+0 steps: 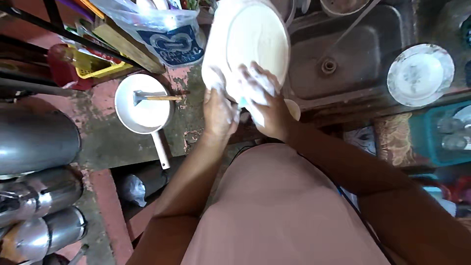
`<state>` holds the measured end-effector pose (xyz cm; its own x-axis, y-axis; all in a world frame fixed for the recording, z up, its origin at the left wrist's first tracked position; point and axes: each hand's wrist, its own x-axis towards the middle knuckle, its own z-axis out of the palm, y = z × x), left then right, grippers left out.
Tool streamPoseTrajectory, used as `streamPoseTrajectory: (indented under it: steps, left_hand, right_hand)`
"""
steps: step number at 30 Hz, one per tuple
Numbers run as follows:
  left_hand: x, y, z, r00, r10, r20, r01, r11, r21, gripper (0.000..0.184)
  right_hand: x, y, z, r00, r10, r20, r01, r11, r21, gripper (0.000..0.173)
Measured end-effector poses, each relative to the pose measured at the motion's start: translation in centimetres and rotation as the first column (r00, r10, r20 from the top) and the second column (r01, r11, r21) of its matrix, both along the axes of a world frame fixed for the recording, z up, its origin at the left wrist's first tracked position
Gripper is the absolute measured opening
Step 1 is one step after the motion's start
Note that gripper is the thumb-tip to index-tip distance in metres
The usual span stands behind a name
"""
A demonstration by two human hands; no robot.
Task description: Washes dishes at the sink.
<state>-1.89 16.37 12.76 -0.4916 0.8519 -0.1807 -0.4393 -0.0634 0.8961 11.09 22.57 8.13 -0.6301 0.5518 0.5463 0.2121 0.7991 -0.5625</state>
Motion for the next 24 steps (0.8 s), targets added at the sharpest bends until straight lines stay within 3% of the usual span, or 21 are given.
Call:
streamPoseTrajectory:
  steps: [2, 4, 6, 8, 9, 11, 12, 15, 17, 19, 21, 22, 24]
  left_hand:
    - [-1.2, 0.1, 0.4, 0.999, 0.017, 0.038, -0.017, 1.0, 0.008, 0.05]
    - [-1.5, 0.0, 0.5, 0.994, 0.008, 0.105, -0.011, 1.0, 0.027, 0.057]
    - [-1.1, 0.2, -0.3, 0.987, 0.026, 0.158, -0.031, 0.999, 0.027, 0.062]
    - [-0.1, 0.9, -2.1, 0.986, 0.076, 0.145, -0.076, 0.997, -0.006, 0.066]
    - [0.4, 1.2, -3.1, 0.988, 0.09, 0.124, -0.087, 0.996, -0.029, 0.068]
    - [1.5, 1.9, -5.5, 0.985, 0.161, 0.063, -0.154, 0.982, -0.111, 0.069]
    - [2.2, 2.2, -6.5, 0.979, 0.204, 0.007, -0.2, 0.966, -0.163, 0.066]
    - [3.9, 3.2, -8.0, 0.96, 0.199, -0.199, -0.255, 0.915, -0.313, 0.059]
    - [5.3, 3.9, -7.5, 0.973, 0.157, -0.169, -0.212, 0.898, -0.387, 0.064]
    - [6.6, 4.0, -6.2, 0.994, 0.1, -0.039, -0.107, 0.921, -0.374, 0.067]
    - [7.9, 3.3, -4.4, 0.996, 0.031, 0.082, -0.008, 0.962, -0.273, 0.077]
    - [8.5, 2.8, -3.4, 0.992, 0.015, 0.124, 0.013, 0.975, -0.22, 0.08]
    - [9.3, 1.9, -2.0, 0.981, 0.032, 0.191, -0.003, 0.989, -0.151, 0.073]
  right_hand:
    - [2.7, 1.3, -3.1, 0.996, -0.09, 0.024, 0.092, 0.989, -0.112, 0.044]
    - [5.0, 4.1, -4.6, 0.973, -0.218, -0.077, 0.162, 0.881, -0.444, 0.052]
    - [6.2, 5.8, -2.9, 0.895, -0.347, -0.281, -0.021, 0.596, -0.802, 0.053]
    - [6.4, 6.2, -0.5, 0.786, -0.422, -0.452, -0.326, 0.338, -0.883, 0.051]
    - [6.4, 6.1, 0.4, 0.753, -0.412, -0.513, -0.447, 0.252, -0.858, 0.055]
    - [6.5, 5.5, 1.6, 0.743, -0.429, -0.514, -0.479, 0.197, -0.856, 0.048]
    - [6.7, 5.1, 2.1, 0.764, -0.463, -0.449, -0.393, 0.218, -0.894, 0.045]
    - [6.9, 4.5, 2.8, 0.827, -0.508, -0.241, -0.016, 0.407, -0.913, 0.047]
    - [7.6, 4.0, 2.9, 0.863, -0.48, -0.155, 0.168, 0.564, -0.809, 0.04]
    - [8.8, 3.3, 2.4, 0.932, -0.361, -0.043, 0.272, 0.772, -0.575, 0.032]
    - [10.1, 3.1, 1.8, 0.989, -0.139, 0.057, 0.149, 0.948, -0.28, 0.031]
    - [10.5, 3.0, 1.5, 0.995, -0.027, 0.094, 0.043, 0.982, -0.182, 0.029]
    - [11.1, 3.2, 0.2, 0.983, 0.179, 0.05, -0.171, 0.976, -0.133, 0.026]
